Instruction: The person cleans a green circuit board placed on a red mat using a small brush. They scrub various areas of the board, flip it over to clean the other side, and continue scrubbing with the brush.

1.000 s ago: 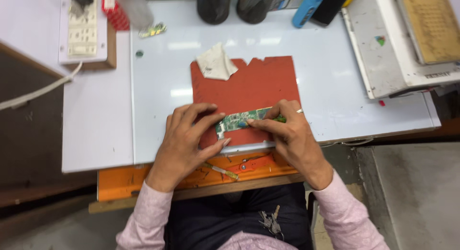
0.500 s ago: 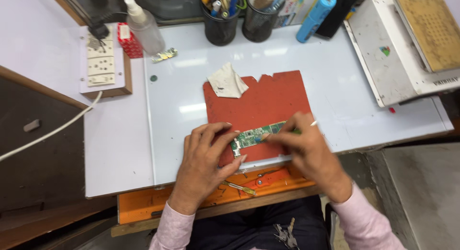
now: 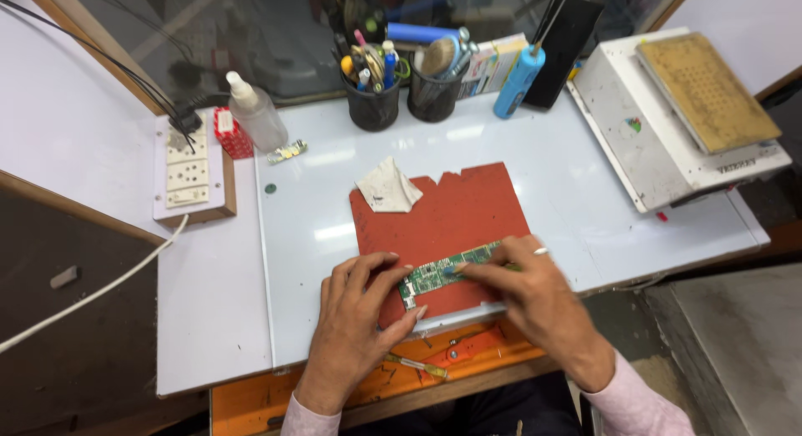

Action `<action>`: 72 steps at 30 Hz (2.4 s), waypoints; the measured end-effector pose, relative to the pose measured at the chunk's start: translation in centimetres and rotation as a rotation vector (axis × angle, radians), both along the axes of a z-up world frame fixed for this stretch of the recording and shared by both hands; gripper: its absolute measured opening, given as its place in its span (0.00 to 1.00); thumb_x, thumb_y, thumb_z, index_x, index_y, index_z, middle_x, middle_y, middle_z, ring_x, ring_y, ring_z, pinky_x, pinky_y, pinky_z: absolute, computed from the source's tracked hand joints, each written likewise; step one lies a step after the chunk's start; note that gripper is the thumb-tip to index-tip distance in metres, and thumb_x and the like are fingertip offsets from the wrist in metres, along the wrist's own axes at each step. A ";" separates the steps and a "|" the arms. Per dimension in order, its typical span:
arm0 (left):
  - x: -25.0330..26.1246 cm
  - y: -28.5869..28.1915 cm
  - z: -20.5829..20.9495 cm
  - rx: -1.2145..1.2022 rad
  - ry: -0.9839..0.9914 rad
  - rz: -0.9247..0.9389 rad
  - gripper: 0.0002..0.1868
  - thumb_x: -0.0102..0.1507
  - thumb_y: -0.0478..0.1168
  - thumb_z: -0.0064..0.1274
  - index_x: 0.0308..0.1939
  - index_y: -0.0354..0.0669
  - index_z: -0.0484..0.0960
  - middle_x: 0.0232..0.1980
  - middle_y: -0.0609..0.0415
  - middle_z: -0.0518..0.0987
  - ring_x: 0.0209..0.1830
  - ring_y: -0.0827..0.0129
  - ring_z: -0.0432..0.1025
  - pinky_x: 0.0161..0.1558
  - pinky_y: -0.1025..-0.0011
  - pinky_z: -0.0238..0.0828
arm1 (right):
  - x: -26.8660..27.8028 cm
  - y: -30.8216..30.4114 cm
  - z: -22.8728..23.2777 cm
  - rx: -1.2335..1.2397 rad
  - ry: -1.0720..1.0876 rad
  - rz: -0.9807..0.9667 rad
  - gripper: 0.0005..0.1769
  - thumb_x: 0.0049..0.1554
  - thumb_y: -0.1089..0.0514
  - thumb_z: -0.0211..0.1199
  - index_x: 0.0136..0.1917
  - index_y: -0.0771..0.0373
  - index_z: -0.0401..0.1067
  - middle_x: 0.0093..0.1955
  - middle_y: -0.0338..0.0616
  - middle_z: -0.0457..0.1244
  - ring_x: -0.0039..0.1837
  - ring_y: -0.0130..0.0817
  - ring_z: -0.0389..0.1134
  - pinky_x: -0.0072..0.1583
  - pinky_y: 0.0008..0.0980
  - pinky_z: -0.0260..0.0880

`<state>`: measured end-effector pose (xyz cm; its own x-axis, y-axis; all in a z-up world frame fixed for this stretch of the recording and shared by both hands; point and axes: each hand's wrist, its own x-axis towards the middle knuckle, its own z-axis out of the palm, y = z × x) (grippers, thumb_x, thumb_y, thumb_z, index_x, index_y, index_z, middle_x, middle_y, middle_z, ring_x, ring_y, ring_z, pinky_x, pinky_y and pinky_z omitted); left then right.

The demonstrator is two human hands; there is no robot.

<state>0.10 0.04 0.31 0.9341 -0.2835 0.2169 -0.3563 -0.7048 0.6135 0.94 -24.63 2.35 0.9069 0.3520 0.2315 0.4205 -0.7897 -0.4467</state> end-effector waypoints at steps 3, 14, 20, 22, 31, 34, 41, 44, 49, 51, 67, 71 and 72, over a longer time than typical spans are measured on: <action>0.0 -0.2 0.2 0.001 0.023 0.020 0.28 0.53 0.54 0.66 0.54 0.49 0.82 0.62 0.58 0.70 0.65 0.62 0.60 0.64 0.60 0.61 | 0.4 -0.6 0.1 -0.074 -0.112 -0.134 0.26 0.49 0.74 0.62 0.57 0.51 0.81 0.43 0.42 0.63 0.45 0.38 0.63 0.48 0.38 0.70; 0.3 0.0 -0.1 0.004 -0.081 0.007 0.30 0.53 0.56 0.66 0.55 0.49 0.81 0.61 0.56 0.72 0.64 0.61 0.62 0.62 0.59 0.62 | 0.0 -0.6 0.2 -0.003 -0.075 -0.052 0.22 0.52 0.63 0.65 0.61 0.55 0.78 0.40 0.43 0.63 0.41 0.33 0.65 0.42 0.34 0.70; -0.3 0.0 -0.8 -0.017 -0.107 0.010 0.31 0.52 0.55 0.67 0.56 0.48 0.82 0.61 0.56 0.73 0.64 0.59 0.63 0.62 0.60 0.63 | -1.2 1.1 0.6 0.092 0.085 0.048 0.19 0.54 0.59 0.67 0.59 0.59 0.78 0.37 0.42 0.63 0.35 0.30 0.65 0.34 0.30 0.67; -0.2 0.0 -0.7 -0.020 -0.106 0.008 0.30 0.52 0.55 0.67 0.55 0.48 0.82 0.61 0.56 0.73 0.64 0.60 0.63 0.62 0.60 0.63 | -0.8 0.9 0.6 0.054 0.029 -0.011 0.18 0.54 0.60 0.66 0.59 0.59 0.79 0.35 0.42 0.64 0.32 0.30 0.65 0.33 0.30 0.66; -0.2 -0.1 -0.8 -0.003 -0.106 0.011 0.31 0.53 0.57 0.66 0.55 0.48 0.82 0.61 0.57 0.73 0.64 0.61 0.63 0.64 0.60 0.64 | -0.8 1.0 -1.2 0.111 -0.067 0.071 0.15 0.57 0.61 0.65 0.58 0.62 0.77 0.37 0.42 0.71 0.32 0.24 0.68 0.34 0.27 0.69; -0.4 0.0 -1.0 -0.014 -0.100 0.013 0.31 0.53 0.58 0.66 0.55 0.48 0.82 0.61 0.57 0.73 0.64 0.60 0.63 0.63 0.60 0.64 | -0.7 0.9 -1.2 0.099 -0.068 0.008 0.15 0.57 0.60 0.66 0.57 0.63 0.77 0.34 0.43 0.68 0.31 0.24 0.66 0.33 0.27 0.65; -0.2 -0.1 -1.2 -0.013 -0.101 0.013 0.30 0.53 0.59 0.65 0.53 0.48 0.82 0.61 0.57 0.73 0.64 0.61 0.63 0.63 0.59 0.64 | -0.5 0.3 -1.0 0.177 0.170 -0.001 0.15 0.53 0.61 0.67 0.55 0.63 0.78 0.24 0.37 0.63 0.25 0.24 0.62 0.28 0.28 0.58; -0.1 0.1 -1.3 -0.006 -0.101 0.012 0.30 0.53 0.58 0.65 0.54 0.48 0.82 0.61 0.57 0.73 0.64 0.60 0.63 0.63 0.59 0.63 | -0.6 0.5 -1.2 0.142 0.054 0.026 0.16 0.55 0.61 0.67 0.57 0.62 0.77 0.30 0.37 0.66 0.28 0.22 0.63 0.29 0.26 0.60; -0.2 0.1 -1.3 -0.005 -0.096 0.012 0.30 0.53 0.58 0.65 0.54 0.49 0.82 0.61 0.58 0.73 0.64 0.60 0.63 0.63 0.58 0.63 | -0.8 0.9 -0.8 0.126 0.065 -0.021 0.16 0.53 0.61 0.67 0.56 0.60 0.78 0.28 0.37 0.66 0.26 0.21 0.62 0.30 0.26 0.59; -0.2 0.1 -1.3 0.002 -0.095 0.011 0.29 0.54 0.58 0.65 0.54 0.49 0.82 0.61 0.58 0.73 0.64 0.60 0.63 0.63 0.58 0.63 | -0.9 0.9 -0.5 0.136 0.130 -0.063 0.16 0.52 0.61 0.67 0.55 0.59 0.79 0.26 0.37 0.66 0.24 0.22 0.61 0.27 0.27 0.56; -0.1 0.1 -1.4 -0.005 -0.126 0.013 0.30 0.53 0.59 0.65 0.54 0.48 0.83 0.61 0.57 0.72 0.63 0.61 0.63 0.63 0.58 0.64 | -1.4 2.3 0.4 0.159 0.061 -0.012 0.15 0.55 0.62 0.66 0.56 0.63 0.77 0.39 0.43 0.72 0.31 0.23 0.70 0.31 0.23 0.66; -0.2 0.1 -1.5 -0.014 -0.119 0.013 0.29 0.54 0.58 0.66 0.54 0.48 0.83 0.61 0.58 0.73 0.63 0.61 0.63 0.63 0.58 0.64 | -1.5 2.2 0.5 0.148 0.082 -0.020 0.16 0.55 0.62 0.66 0.57 0.62 0.78 0.40 0.43 0.72 0.32 0.25 0.71 0.32 0.25 0.67; -0.2 0.0 -1.5 -0.017 -0.123 0.011 0.29 0.54 0.58 0.66 0.54 0.48 0.82 0.61 0.58 0.72 0.63 0.61 0.63 0.63 0.58 0.64 | -1.4 2.2 0.5 0.150 0.048 -0.022 0.15 0.56 0.61 0.66 0.58 0.63 0.78 0.40 0.44 0.71 0.34 0.25 0.71 0.33 0.25 0.68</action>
